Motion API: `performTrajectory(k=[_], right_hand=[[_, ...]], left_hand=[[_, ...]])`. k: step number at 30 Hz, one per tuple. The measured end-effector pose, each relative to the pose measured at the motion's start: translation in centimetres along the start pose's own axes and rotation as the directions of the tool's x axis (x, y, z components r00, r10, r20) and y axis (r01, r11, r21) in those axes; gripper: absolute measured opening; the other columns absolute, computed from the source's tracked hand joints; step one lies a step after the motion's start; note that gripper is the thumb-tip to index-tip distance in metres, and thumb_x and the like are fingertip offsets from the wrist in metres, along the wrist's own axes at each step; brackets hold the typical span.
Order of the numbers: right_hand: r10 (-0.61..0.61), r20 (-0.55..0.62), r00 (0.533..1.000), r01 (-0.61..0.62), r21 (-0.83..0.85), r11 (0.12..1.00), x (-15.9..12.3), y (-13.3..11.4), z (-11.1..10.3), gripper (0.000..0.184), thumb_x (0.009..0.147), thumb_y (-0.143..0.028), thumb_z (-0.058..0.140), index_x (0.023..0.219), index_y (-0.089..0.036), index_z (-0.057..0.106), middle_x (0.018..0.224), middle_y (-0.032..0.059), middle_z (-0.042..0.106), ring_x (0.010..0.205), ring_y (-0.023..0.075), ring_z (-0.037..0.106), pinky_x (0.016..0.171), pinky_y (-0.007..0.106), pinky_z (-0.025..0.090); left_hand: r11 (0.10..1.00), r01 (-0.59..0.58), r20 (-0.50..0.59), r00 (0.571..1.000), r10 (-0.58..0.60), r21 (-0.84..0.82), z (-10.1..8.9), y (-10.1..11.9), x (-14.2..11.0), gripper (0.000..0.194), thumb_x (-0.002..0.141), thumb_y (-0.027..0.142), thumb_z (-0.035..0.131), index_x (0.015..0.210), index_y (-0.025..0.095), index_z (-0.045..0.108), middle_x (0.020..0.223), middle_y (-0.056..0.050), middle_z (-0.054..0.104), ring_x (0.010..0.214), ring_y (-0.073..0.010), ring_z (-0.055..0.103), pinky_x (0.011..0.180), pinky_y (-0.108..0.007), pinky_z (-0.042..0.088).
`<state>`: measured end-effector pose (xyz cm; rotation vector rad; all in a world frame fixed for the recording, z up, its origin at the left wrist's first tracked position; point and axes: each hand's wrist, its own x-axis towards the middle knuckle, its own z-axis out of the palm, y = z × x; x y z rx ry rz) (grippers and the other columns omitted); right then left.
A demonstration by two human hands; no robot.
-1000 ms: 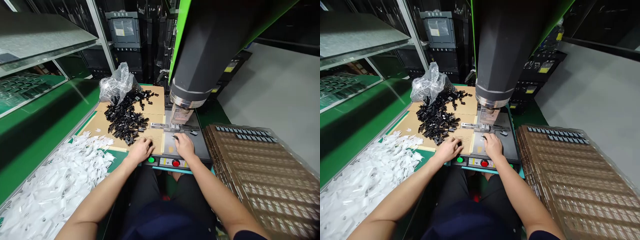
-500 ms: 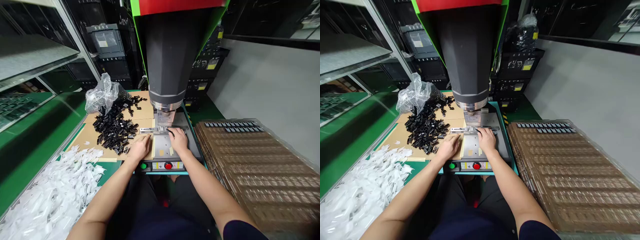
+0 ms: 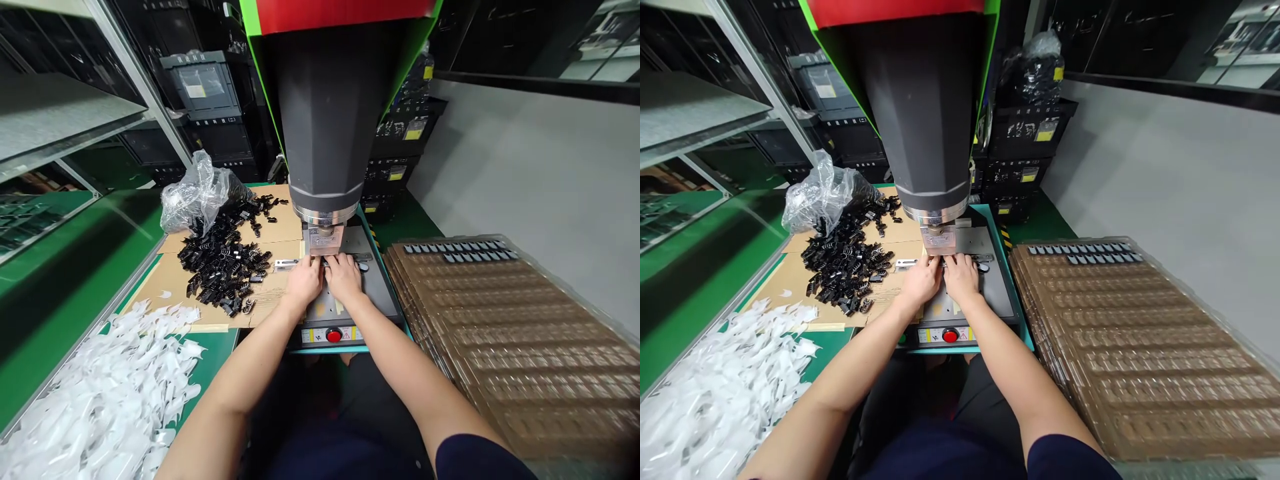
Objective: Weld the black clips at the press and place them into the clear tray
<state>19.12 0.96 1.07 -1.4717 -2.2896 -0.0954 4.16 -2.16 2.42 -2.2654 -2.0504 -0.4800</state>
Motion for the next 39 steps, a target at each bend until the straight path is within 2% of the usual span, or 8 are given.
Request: performTrajectory(k=[3,7,17,22,25,29,34,39], right_hand=[[-0.005,0.018,1.000,0.005,-0.004,1.000,0.1,0.1,-0.3,0.043,0.103,-0.026,0.058,0.146,-0.027,0.061,0.128,0.0138,0.062,0.117,0.0332,0.049,0.099,0.044,0.043],[-0.021,0.033,0.999,0.020,0.022,1.000,0.0,0.2,-0.6,0.049,0.102,-0.023,0.057,0.150,-0.027,0.056,0.134,0.0138,0.060,0.120,0.0332,0.049,0.103,0.044,0.043],[-0.026,0.013,1.000,0.024,0.119,0.993,-0.4,0.7,-0.8,0.056,0.096,-0.023,0.063,0.151,-0.022,0.054,0.139,0.0155,0.061,0.126,0.0346,0.051,0.111,0.048,0.047],[-0.005,-0.036,0.999,0.013,0.242,0.970,-5.4,4.5,-1.4,0.055,0.097,-0.028,0.060,0.151,-0.022,0.056,0.149,0.0140,0.060,0.139,0.0350,0.050,0.119,0.053,0.045],[0.008,0.014,1.000,-0.011,0.225,0.974,-10.1,7.9,-2.1,0.052,0.099,-0.036,0.059,0.150,-0.025,0.059,0.154,0.0122,0.059,0.152,0.0351,0.043,0.125,0.056,0.040],[-0.016,0.170,0.985,-0.011,0.156,0.988,-14.8,11.0,-3.2,0.068,0.095,-0.041,0.063,0.161,-0.031,0.049,0.168,0.0080,0.049,0.162,0.0366,0.032,0.129,0.063,0.033],[-0.040,0.283,0.958,0.032,0.032,0.999,-15.6,11.2,-4.3,0.090,0.086,-0.022,0.068,0.168,-0.039,0.036,0.176,0.0023,0.039,0.166,0.0337,0.027,0.135,0.062,0.023],[-0.010,0.364,0.931,0.028,-0.046,0.999,-14.7,9.8,-5.1,0.095,0.086,-0.022,0.069,0.171,-0.036,0.031,0.178,0.0047,0.035,0.167,0.0342,0.025,0.136,0.063,0.021]], left_hand=[[1.000,0.007,0.033,0.999,-0.008,0.027,-0.8,0.6,-0.3,0.039,0.109,0.028,0.044,0.143,0.016,0.057,0.133,-0.019,0.063,0.120,-0.0318,0.065,0.097,-0.041,0.055],[0.999,0.008,0.047,0.999,-0.009,0.036,-1.1,1.0,-0.3,0.045,0.108,0.027,0.043,0.151,0.015,0.051,0.138,-0.021,0.060,0.125,-0.0334,0.063,0.097,-0.042,0.055],[0.999,0.016,0.097,0.995,-0.012,-0.038,-2.0,0.3,-0.9,0.063,0.104,0.040,0.053,0.161,0.015,0.043,0.143,-0.022,0.059,0.133,-0.0380,0.059,0.109,-0.050,0.052],[0.983,0.018,0.116,0.993,0.003,-0.181,-2.3,-2.9,-5.8,0.074,0.104,0.049,0.053,0.167,0.014,0.036,0.161,-0.021,0.050,0.150,-0.0348,0.049,0.126,-0.048,0.040],[0.984,-0.020,0.273,0.959,0.070,-0.179,-3.0,-5.8,-10.0,0.083,0.094,0.055,0.068,0.165,0.019,0.043,0.171,-0.018,0.041,0.159,-0.0368,0.039,0.131,-0.051,0.034],[0.996,-0.058,0.446,0.891,0.085,-0.073,-3.9,-8.1,-13.6,0.100,0.082,0.039,0.080,0.170,0.027,0.035,0.181,-0.014,0.022,0.168,-0.0378,0.021,0.136,-0.057,0.021],[0.996,-0.081,0.454,0.887,0.083,-0.024,-3.9,-8.3,-13.8,0.099,0.084,0.034,0.078,0.171,0.027,0.032,0.181,-0.016,0.022,0.168,-0.0372,0.021,0.136,-0.056,0.022],[0.995,-0.080,0.443,0.891,0.097,-0.058,-3.6,-8.6,-13.6,0.101,0.081,0.035,0.082,0.169,0.031,0.033,0.180,-0.014,0.026,0.167,-0.0397,0.023,0.135,-0.056,0.022]])
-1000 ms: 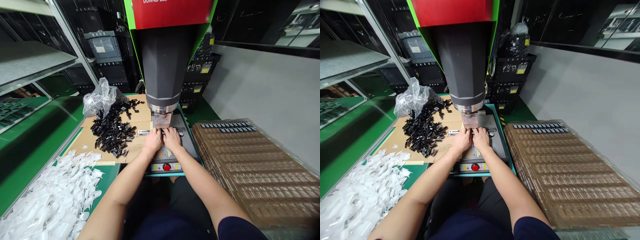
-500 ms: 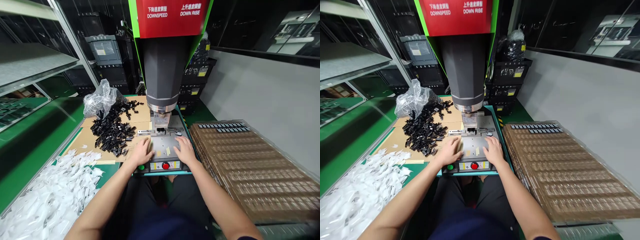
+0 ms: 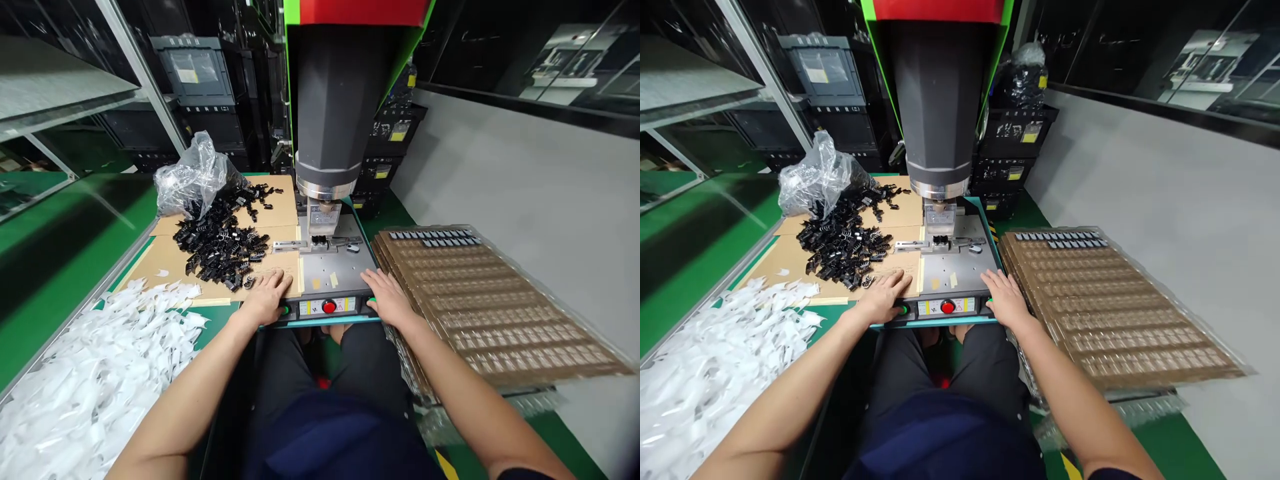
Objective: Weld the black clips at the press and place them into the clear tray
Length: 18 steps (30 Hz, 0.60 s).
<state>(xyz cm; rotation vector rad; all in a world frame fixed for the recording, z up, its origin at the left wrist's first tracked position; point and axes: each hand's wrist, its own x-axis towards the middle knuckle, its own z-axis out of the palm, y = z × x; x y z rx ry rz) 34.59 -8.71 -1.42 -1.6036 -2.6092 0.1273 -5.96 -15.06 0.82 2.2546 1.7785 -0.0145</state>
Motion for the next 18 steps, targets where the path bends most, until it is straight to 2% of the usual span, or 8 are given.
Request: performTrajectory(k=[5,12,18], right_hand=[[-0.016,0.062,0.998,0.019,-0.035,0.999,0.3,-0.4,-0.2,0.097,0.086,-0.020,0.073,0.173,-0.027,0.030,0.181,0.0079,0.026,0.168,0.0370,0.019,0.137,0.059,0.017],[0.007,0.184,0.983,-0.001,-0.035,0.999,1.5,-0.1,-0.2,0.109,0.084,-0.028,0.082,0.175,-0.026,0.022,0.183,0.0082,0.016,0.168,0.0392,0.015,0.136,0.058,0.019],[0.075,0.207,0.975,-0.073,-0.018,0.997,2.3,-1.0,-1.1,0.108,0.082,-0.033,0.087,0.173,-0.028,0.029,0.182,0.0115,0.021,0.167,0.0403,0.020,0.135,0.060,0.021]], left_hand=[[0.996,-0.035,0.019,0.999,0.034,0.082,0.2,-0.8,0.1,0.104,0.082,0.039,0.083,0.170,0.028,0.029,0.180,-0.016,0.023,0.166,-0.0407,0.022,0.133,-0.053,0.022],[0.993,-0.049,0.087,0.995,0.040,0.110,-0.3,-0.8,0.1,0.109,0.084,0.046,0.081,0.173,0.023,0.022,0.181,-0.019,0.016,0.167,-0.0431,0.018,0.133,-0.055,0.018],[0.998,-0.042,0.065,0.997,0.038,0.046,-0.8,-0.6,0.3,0.110,0.076,0.047,0.086,0.169,0.025,0.031,0.180,-0.020,0.023,0.166,-0.0429,0.021,0.133,-0.056,0.020]])
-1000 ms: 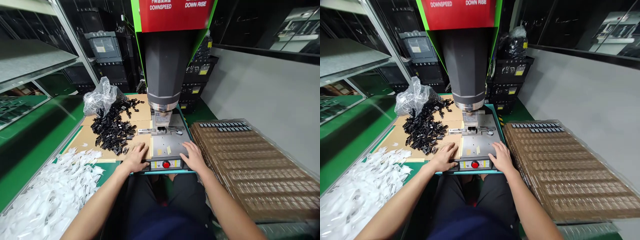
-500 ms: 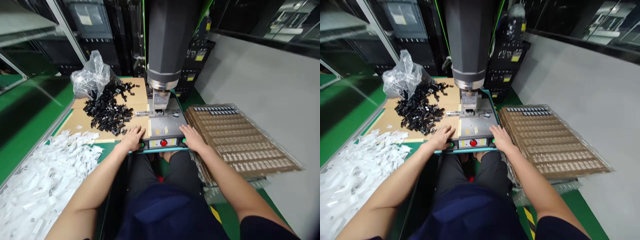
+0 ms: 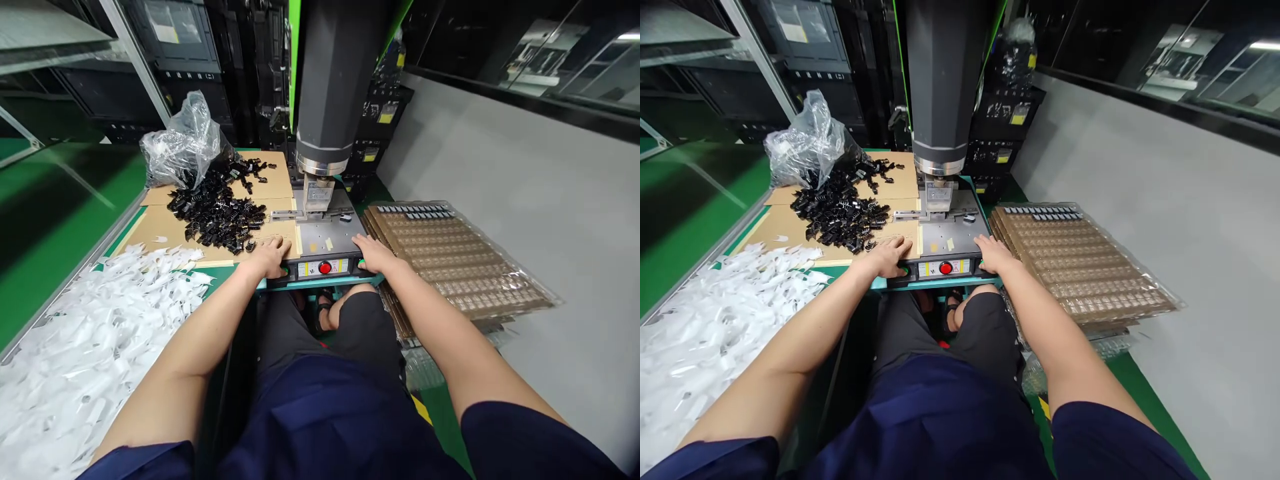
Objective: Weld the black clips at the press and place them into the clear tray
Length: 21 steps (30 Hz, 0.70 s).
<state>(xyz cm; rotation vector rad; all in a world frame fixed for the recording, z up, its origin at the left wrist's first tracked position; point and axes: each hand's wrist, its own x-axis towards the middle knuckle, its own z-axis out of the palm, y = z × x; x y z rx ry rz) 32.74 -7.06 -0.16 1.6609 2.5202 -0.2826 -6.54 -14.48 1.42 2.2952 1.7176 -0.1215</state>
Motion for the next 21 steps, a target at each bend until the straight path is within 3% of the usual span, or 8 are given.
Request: performTrajectory(k=[9,15,21], right_hand=[[0.045,0.031,0.999,-0.045,-0.001,0.999,0.0,-0.7,-1.1,0.101,0.084,-0.031,0.086,0.171,-0.028,0.035,0.181,0.0125,0.023,0.166,0.0398,0.024,0.134,0.059,0.024],[0.048,0.000,0.999,-0.048,0.035,0.998,-0.1,-0.6,-0.8,0.098,0.085,-0.036,0.086,0.170,-0.028,0.037,0.181,0.0126,0.025,0.166,0.0402,0.024,0.134,0.060,0.025],[0.043,-0.023,0.999,-0.041,0.074,0.996,-0.3,-0.6,-0.7,0.091,0.089,-0.039,0.081,0.169,-0.026,0.040,0.180,0.0123,0.028,0.166,0.0412,0.024,0.133,0.059,0.026]], left_hand=[[0.998,0.007,-0.013,1.000,-0.008,-0.060,0.0,0.0,0.2,0.108,0.074,0.048,0.088,0.166,0.028,0.035,0.180,-0.020,0.023,0.167,-0.0434,0.021,0.133,-0.058,0.023],[1.000,0.020,0.027,0.999,-0.021,0.013,-0.3,0.5,0.4,0.108,0.079,0.055,0.082,0.169,0.023,0.032,0.180,-0.022,0.021,0.166,-0.0446,0.021,0.132,-0.058,0.025],[0.999,0.035,0.029,0.999,-0.036,0.041,-0.5,1.1,0.6,0.101,0.082,0.062,0.077,0.167,0.025,0.036,0.178,-0.020,0.029,0.165,-0.0404,0.027,0.130,-0.052,0.031]])
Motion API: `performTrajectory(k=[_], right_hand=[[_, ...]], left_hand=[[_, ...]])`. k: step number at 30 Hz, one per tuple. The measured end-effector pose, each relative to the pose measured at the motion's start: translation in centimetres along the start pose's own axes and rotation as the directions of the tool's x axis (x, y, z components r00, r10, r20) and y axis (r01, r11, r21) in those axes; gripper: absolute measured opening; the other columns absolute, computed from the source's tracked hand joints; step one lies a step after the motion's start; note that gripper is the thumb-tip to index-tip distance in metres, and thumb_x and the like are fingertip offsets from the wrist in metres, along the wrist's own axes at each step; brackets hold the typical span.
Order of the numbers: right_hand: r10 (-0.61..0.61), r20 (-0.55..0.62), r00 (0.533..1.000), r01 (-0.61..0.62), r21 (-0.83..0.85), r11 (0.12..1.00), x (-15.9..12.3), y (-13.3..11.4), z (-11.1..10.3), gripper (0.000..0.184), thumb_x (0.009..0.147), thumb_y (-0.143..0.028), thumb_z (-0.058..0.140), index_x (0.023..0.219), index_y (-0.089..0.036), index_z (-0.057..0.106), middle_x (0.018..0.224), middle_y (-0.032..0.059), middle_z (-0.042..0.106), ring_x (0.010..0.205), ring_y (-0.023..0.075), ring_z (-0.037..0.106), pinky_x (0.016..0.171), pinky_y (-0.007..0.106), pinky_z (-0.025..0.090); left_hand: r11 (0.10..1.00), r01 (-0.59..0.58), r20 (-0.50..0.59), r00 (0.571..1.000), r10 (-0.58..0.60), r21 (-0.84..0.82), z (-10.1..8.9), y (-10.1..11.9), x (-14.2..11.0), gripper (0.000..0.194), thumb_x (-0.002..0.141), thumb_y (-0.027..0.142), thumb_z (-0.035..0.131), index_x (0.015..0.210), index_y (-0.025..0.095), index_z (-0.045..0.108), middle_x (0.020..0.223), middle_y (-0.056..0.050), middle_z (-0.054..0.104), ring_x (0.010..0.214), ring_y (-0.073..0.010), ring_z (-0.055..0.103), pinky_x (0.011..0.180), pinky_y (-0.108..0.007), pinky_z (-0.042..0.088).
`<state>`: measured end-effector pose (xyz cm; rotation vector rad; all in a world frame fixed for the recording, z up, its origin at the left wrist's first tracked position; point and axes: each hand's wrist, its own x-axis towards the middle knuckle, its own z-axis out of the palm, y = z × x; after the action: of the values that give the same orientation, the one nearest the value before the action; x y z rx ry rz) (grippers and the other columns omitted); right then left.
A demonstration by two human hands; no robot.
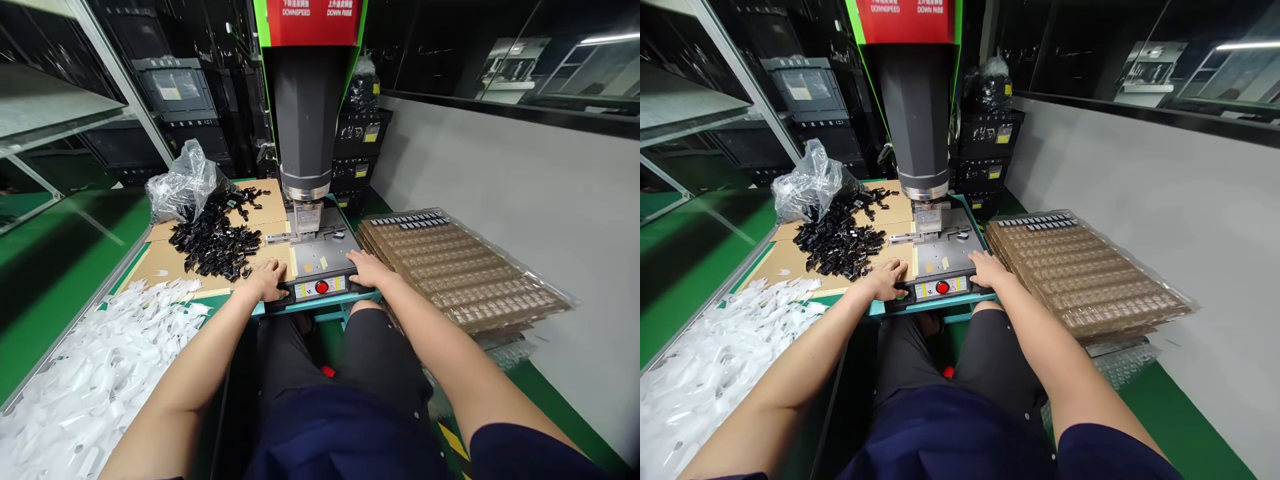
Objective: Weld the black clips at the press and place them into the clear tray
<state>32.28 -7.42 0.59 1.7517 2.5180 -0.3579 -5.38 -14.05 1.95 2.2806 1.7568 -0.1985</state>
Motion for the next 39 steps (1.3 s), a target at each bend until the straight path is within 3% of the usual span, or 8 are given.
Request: performTrajectory(k=[6,10,16,21,28,33,37,39], right_hand=[[0.008,-0.053,0.999,-0.009,-0.019,1.000,0.6,-0.6,-0.8,0.072,0.089,-0.044,0.081,0.155,-0.027,0.058,0.168,0.0154,0.049,0.159,0.0410,0.039,0.128,0.064,0.032],[-0.026,-0.191,0.981,0.029,0.013,1.000,2.4,-2.3,-2.2,0.044,0.096,-0.039,0.074,0.137,-0.021,0.070,0.140,0.0163,0.071,0.138,0.0357,0.061,0.116,0.053,0.047],[0.038,-0.378,0.925,0.103,0.347,0.932,9.0,-6.6,-3.5,0.048,0.099,-0.028,0.072,0.145,-0.022,0.060,0.137,0.0113,0.073,0.117,0.0239,0.072,0.101,0.036,0.055],[0.135,-0.351,0.927,0.030,0.426,0.904,13.7,-8.6,-3.1,0.041,0.095,-0.032,0.074,0.133,-0.021,0.062,0.104,0.0057,0.078,0.096,0.0227,0.073,0.085,0.031,0.054],[0.101,-0.458,0.883,0.139,0.462,0.876,16.5,-8.3,-1.9,0.009,0.087,-0.028,0.069,0.091,-0.021,0.065,0.084,0.0028,0.067,0.077,0.0202,0.062,0.074,0.030,0.046],[0.195,-0.551,0.811,0.260,0.639,0.724,16.5,-8.6,-0.3,0.009,0.082,-0.031,0.062,0.083,-0.023,0.059,0.079,0.0012,0.062,0.072,0.0189,0.058,0.071,0.031,0.048],[0.263,-0.495,0.828,0.393,0.847,0.358,13.7,-9.3,2.6,0.030,0.083,-0.037,0.060,0.109,-0.023,0.064,0.094,0.0048,0.072,0.081,0.0208,0.068,0.075,0.034,0.056],[0.255,-0.487,0.835,0.439,0.870,0.226,12.0,-9.8,4.0,0.035,0.082,-0.035,0.063,0.114,-0.023,0.063,0.106,0.0078,0.074,0.093,0.0223,0.072,0.083,0.038,0.060]], left_hand=[[0.999,0.033,-0.008,0.999,-0.033,-0.035,-1.0,0.4,0.1,0.088,0.084,0.068,0.072,0.159,0.028,0.049,0.170,-0.018,0.042,0.156,-0.0399,0.043,0.123,-0.050,0.041],[0.991,0.018,-0.090,0.995,-0.031,-0.133,-2.4,0.6,1.9,0.055,0.093,0.064,0.065,0.133,0.026,0.070,0.144,-0.014,0.066,0.134,-0.0345,0.064,0.113,-0.044,0.051],[0.866,-0.056,-0.426,0.885,-0.188,-0.498,-3.4,2.1,9.0,0.052,0.099,0.039,0.068,0.148,0.022,0.061,0.147,-0.013,0.067,0.123,-0.0273,0.069,0.111,-0.041,0.055],[0.791,-0.181,-0.508,0.842,-0.182,-0.584,-3.4,3.3,14.3,0.041,0.095,0.028,0.072,0.135,0.018,0.069,0.127,-0.012,0.072,0.109,-0.0243,0.069,0.104,-0.039,0.056],[0.745,-0.257,-0.541,0.825,-0.163,-0.615,-3.7,2.4,17.1,0.015,0.092,0.023,0.072,0.105,0.019,0.078,0.102,-0.008,0.069,0.091,-0.0213,0.065,0.090,-0.035,0.055],[0.441,-0.371,-0.527,0.791,-0.312,-0.817,-2.7,3.0,16.3,0.024,0.088,0.035,0.080,0.105,0.018,0.078,0.083,-0.003,0.067,0.071,-0.0162,0.059,0.076,-0.031,0.052],[-0.015,-0.376,-0.349,0.875,-0.336,-0.927,0.0,5.0,13.6,0.056,0.080,0.048,0.090,0.122,0.016,0.073,0.075,0.000,0.069,0.068,-0.0153,0.064,0.073,-0.029,0.054],[-0.135,-0.362,-0.316,0.908,-0.276,-0.923,1.4,5.9,12.3,0.061,0.076,0.048,0.094,0.122,0.015,0.071,0.077,-0.002,0.073,0.074,-0.0170,0.070,0.078,-0.030,0.057]])
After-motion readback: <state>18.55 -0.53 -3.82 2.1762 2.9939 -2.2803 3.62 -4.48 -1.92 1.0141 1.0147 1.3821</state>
